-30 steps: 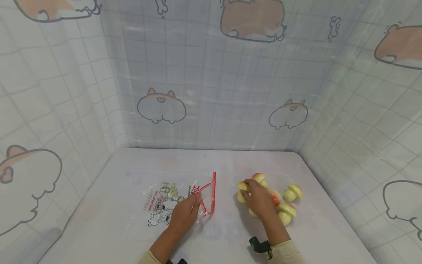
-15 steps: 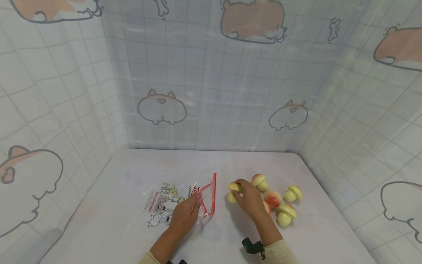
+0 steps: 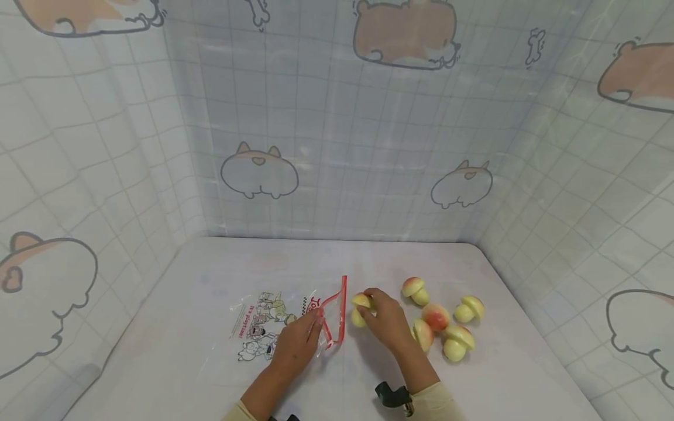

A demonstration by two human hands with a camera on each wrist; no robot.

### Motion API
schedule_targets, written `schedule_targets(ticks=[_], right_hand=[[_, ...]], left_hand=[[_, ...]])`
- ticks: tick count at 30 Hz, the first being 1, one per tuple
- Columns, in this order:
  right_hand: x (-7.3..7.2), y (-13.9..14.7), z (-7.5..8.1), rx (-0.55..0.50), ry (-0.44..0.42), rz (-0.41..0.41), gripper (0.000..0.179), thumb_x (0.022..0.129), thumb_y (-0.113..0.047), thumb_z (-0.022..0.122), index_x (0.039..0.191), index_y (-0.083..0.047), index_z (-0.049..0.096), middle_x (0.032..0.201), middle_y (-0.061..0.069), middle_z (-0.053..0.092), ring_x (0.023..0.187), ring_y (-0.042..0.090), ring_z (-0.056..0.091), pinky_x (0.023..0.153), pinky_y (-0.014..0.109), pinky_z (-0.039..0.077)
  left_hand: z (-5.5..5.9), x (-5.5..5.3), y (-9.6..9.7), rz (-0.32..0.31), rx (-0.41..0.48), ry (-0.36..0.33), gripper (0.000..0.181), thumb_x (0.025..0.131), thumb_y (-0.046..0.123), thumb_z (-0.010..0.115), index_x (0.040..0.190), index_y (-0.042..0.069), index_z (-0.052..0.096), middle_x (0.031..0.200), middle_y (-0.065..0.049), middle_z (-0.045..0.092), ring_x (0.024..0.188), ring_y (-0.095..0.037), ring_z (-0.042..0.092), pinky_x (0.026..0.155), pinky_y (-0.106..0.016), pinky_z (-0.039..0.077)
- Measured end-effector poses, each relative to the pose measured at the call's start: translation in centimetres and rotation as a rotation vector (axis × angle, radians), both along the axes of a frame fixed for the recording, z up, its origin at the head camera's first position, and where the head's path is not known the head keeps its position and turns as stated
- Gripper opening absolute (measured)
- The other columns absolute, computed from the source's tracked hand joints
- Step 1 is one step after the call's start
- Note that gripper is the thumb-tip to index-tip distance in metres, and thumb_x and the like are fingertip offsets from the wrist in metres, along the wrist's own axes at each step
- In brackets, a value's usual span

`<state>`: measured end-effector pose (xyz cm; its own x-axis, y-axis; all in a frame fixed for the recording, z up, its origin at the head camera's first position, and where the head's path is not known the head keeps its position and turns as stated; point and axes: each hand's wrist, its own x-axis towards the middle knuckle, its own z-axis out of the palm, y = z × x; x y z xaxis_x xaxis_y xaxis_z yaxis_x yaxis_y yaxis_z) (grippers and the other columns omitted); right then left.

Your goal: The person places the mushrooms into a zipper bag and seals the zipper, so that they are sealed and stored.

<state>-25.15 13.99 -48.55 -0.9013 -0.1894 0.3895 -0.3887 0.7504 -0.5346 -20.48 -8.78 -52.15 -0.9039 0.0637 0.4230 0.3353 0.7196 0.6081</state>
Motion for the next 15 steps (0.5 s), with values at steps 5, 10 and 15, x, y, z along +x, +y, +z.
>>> schedule_targets(ticks=[5, 10, 15], right_hand=[[0.1, -0.7, -0.3, -0.015, -0.040, 0.009, 0.035, 0.088, -0.025, 0.077, 0.119, -0.014, 0.065, 0.110, -0.001, 0.070, 0.099, 0.018, 0.066, 0.087, 0.042, 0.055], [0.4, -1.5, -0.5, -0.024, -0.052, 0.034, 0.035, 0.088, -0.025, 0.077, 0.119, -0.013, 0.065, 0.112, 0.000, 0.070, 0.100, 0.018, 0.066, 0.088, 0.043, 0.055], [0.7, -2.2, -0.3, -0.033, -0.063, 0.057, 0.036, 0.088, -0.026, 0.076, 0.120, -0.013, 0.065, 0.114, 0.001, 0.070, 0.102, 0.019, 0.066, 0.090, 0.044, 0.055]], left_hand=[[0.2, 0.0, 0.1, 0.007, -0.009, -0.011, 0.044, 0.104, 0.038, 0.051, 0.132, 0.006, 0.064, 0.127, -0.006, 0.068, 0.121, -0.023, 0.063, 0.099, -0.042, 0.052], [0.3, -0.1, 0.2, 0.019, -0.009, -0.032, 0.040, 0.103, 0.033, 0.055, 0.131, 0.007, 0.064, 0.127, -0.006, 0.069, 0.121, -0.024, 0.064, 0.098, -0.043, 0.053], [0.4, -0.1, 0.2, 0.018, -0.009, -0.030, 0.039, 0.103, 0.033, 0.055, 0.130, 0.007, 0.065, 0.126, -0.006, 0.069, 0.120, -0.024, 0.064, 0.098, -0.043, 0.053]])
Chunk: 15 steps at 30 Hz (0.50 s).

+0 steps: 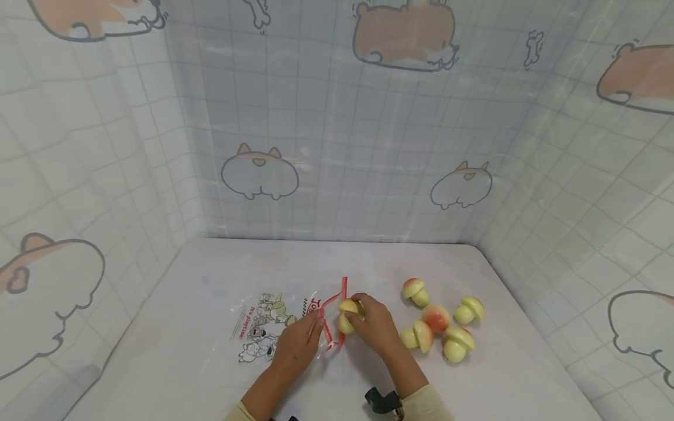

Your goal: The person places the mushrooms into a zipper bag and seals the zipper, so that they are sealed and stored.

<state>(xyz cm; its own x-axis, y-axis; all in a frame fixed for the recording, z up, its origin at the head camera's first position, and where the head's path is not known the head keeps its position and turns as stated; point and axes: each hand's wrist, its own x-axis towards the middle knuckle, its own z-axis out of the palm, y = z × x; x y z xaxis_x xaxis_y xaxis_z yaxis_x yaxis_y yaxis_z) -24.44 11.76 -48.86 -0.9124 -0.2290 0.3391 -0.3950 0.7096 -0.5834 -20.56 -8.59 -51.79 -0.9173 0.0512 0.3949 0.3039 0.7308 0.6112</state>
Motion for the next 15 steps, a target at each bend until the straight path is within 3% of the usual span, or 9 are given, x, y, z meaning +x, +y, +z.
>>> schedule_targets(ticks=[8, 15], right_hand=[[0.1, -0.8, -0.3, 0.008, 0.007, 0.021, 0.036, 0.088, -0.028, 0.077, 0.119, -0.016, 0.066, 0.110, -0.002, 0.071, 0.089, 0.013, 0.062, 0.079, 0.037, 0.054], [0.2, -1.7, -0.5, 0.004, -0.067, 0.028, 0.039, 0.088, -0.030, 0.076, 0.122, -0.016, 0.065, 0.116, 0.000, 0.070, 0.091, 0.012, 0.061, 0.081, 0.035, 0.055]], left_hand=[[-0.2, 0.0, -0.1, -0.009, -0.007, 0.028, 0.045, 0.105, 0.039, 0.049, 0.130, 0.006, 0.065, 0.125, -0.007, 0.070, 0.118, -0.025, 0.065, 0.098, -0.044, 0.053], [-0.2, -0.1, 0.0, -0.001, -0.003, 0.017, 0.040, 0.103, 0.033, 0.054, 0.130, 0.005, 0.065, 0.124, -0.008, 0.070, 0.117, -0.026, 0.066, 0.097, -0.044, 0.054]])
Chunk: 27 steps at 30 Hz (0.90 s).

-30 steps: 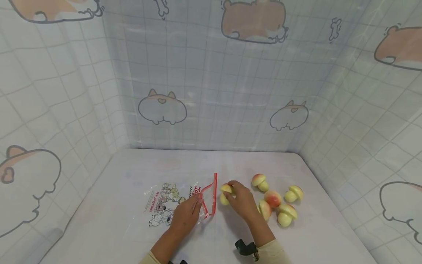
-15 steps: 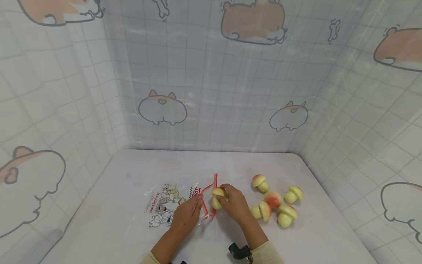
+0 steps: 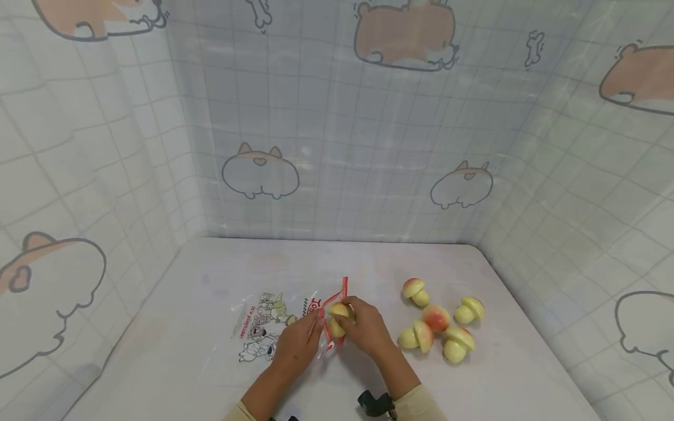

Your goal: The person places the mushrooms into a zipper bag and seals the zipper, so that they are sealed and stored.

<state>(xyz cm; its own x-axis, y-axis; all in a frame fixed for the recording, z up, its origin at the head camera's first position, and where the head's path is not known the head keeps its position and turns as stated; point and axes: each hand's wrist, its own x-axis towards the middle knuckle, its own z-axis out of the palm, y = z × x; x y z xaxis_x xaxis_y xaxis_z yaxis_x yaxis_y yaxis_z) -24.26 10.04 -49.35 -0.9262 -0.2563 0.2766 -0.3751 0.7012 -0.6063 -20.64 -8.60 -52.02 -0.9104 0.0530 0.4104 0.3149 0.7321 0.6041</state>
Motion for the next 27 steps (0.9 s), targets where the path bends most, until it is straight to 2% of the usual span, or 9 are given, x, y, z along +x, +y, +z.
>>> schedule_targets(ticks=[4, 14, 21, 27], right_hand=[[0.2, -0.4, 0.0, 0.000, -0.004, 0.016, 0.038, 0.088, -0.029, 0.077, 0.121, -0.014, 0.065, 0.115, 0.001, 0.071, 0.093, 0.012, 0.062, 0.082, 0.035, 0.056], [0.3, -1.1, -0.2, 0.015, -0.034, 0.040, 0.034, 0.088, -0.029, 0.077, 0.118, -0.016, 0.065, 0.109, -0.003, 0.070, 0.090, 0.010, 0.061, 0.081, 0.031, 0.057], [0.4, -1.4, -0.5, 0.021, -0.011, 0.057, 0.035, 0.088, -0.029, 0.077, 0.117, -0.014, 0.066, 0.106, -0.001, 0.071, 0.084, 0.008, 0.060, 0.074, 0.026, 0.054], [0.4, -1.7, -0.6, 0.014, -0.016, 0.076, 0.034, 0.088, -0.025, 0.076, 0.118, -0.012, 0.067, 0.105, -0.001, 0.071, 0.077, 0.007, 0.057, 0.068, 0.022, 0.051]], left_hand=[[0.0, 0.0, 0.0, 0.006, 0.008, -0.020, 0.041, 0.103, 0.035, 0.054, 0.131, 0.007, 0.064, 0.125, -0.006, 0.070, 0.118, -0.024, 0.065, 0.097, -0.043, 0.054], [0.0, 0.0, 0.0, 0.002, 0.010, -0.009, 0.043, 0.104, 0.038, 0.052, 0.131, 0.006, 0.064, 0.125, -0.008, 0.069, 0.118, -0.025, 0.065, 0.097, -0.042, 0.054], [0.0, 0.0, 0.0, 0.000, 0.012, 0.020, 0.039, 0.103, 0.033, 0.055, 0.129, 0.006, 0.064, 0.123, -0.007, 0.070, 0.116, -0.025, 0.066, 0.095, -0.041, 0.055], [0.0, 0.0, -0.1, -0.006, 0.010, 0.044, 0.042, 0.104, 0.036, 0.052, 0.130, 0.006, 0.064, 0.123, -0.008, 0.070, 0.116, -0.024, 0.066, 0.095, -0.041, 0.055]])
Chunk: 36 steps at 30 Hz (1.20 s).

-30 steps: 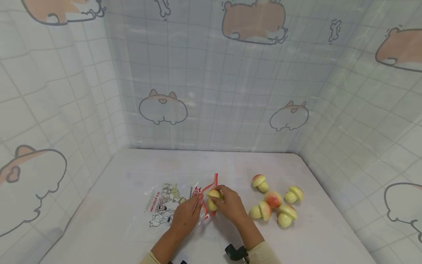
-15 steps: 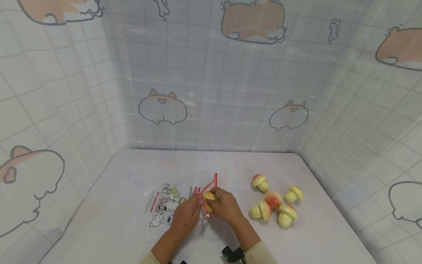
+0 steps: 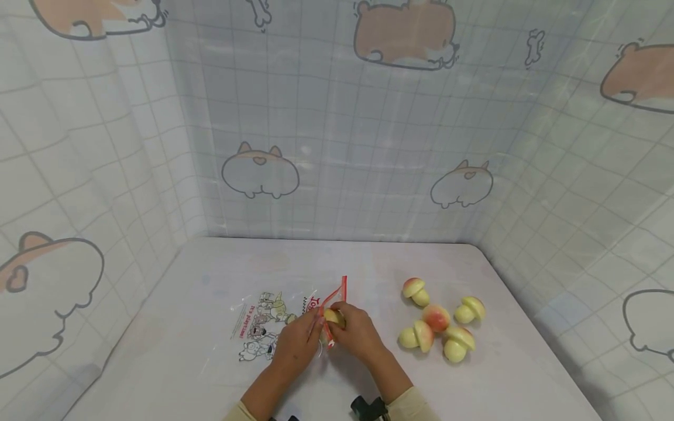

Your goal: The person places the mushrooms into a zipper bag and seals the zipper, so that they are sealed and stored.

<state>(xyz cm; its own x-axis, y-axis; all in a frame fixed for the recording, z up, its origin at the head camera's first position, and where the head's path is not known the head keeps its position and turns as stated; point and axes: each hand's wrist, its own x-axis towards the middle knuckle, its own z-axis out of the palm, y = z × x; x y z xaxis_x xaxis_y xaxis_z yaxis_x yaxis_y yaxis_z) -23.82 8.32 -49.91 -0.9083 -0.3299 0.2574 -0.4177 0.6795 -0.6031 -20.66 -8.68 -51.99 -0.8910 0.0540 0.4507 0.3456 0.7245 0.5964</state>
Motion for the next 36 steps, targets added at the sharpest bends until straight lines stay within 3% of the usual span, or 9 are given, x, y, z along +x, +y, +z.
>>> schedule_targets(ticks=[13, 20, 27, 36], right_hand=[[0.3, -0.2, 0.1, -0.020, -0.012, 0.042, 0.038, 0.087, -0.024, 0.076, 0.123, -0.013, 0.068, 0.109, 0.000, 0.071, 0.078, 0.007, 0.056, 0.066, 0.019, 0.051], [0.1, -0.1, -0.4, -0.055, -0.013, 0.100, 0.037, 0.091, -0.027, 0.073, 0.126, -0.015, 0.068, 0.120, -0.001, 0.070, 0.093, 0.008, 0.062, 0.081, 0.025, 0.058], [0.0, -0.1, -0.7, -0.085, 0.027, 0.184, 0.031, 0.101, -0.018, 0.056, 0.131, -0.014, 0.066, 0.124, -0.001, 0.069, 0.101, 0.009, 0.064, 0.089, 0.030, 0.057], [-0.4, -0.1, -1.3, -0.095, -0.068, 0.131, 0.035, 0.098, -0.024, 0.063, 0.130, -0.010, 0.065, 0.125, 0.004, 0.069, 0.104, 0.016, 0.069, 0.087, 0.031, 0.059]], left_hand=[[-0.2, -0.1, -0.2, -0.011, -0.018, 0.055, 0.040, 0.104, 0.035, 0.053, 0.129, 0.006, 0.066, 0.121, -0.006, 0.071, 0.114, -0.023, 0.067, 0.093, -0.040, 0.056], [0.1, -0.1, -0.2, -0.008, -0.008, 0.025, 0.041, 0.103, 0.037, 0.053, 0.130, 0.008, 0.065, 0.123, -0.004, 0.070, 0.116, -0.021, 0.066, 0.095, -0.040, 0.055], [0.0, -0.1, -0.2, -0.005, -0.015, 0.035, 0.044, 0.104, 0.040, 0.049, 0.130, 0.009, 0.066, 0.123, -0.003, 0.071, 0.116, -0.021, 0.066, 0.096, -0.040, 0.055], [0.1, -0.2, -0.2, 0.009, -0.028, 0.045, 0.043, 0.104, 0.041, 0.050, 0.128, 0.011, 0.067, 0.121, -0.001, 0.071, 0.115, -0.020, 0.066, 0.096, -0.041, 0.054]])
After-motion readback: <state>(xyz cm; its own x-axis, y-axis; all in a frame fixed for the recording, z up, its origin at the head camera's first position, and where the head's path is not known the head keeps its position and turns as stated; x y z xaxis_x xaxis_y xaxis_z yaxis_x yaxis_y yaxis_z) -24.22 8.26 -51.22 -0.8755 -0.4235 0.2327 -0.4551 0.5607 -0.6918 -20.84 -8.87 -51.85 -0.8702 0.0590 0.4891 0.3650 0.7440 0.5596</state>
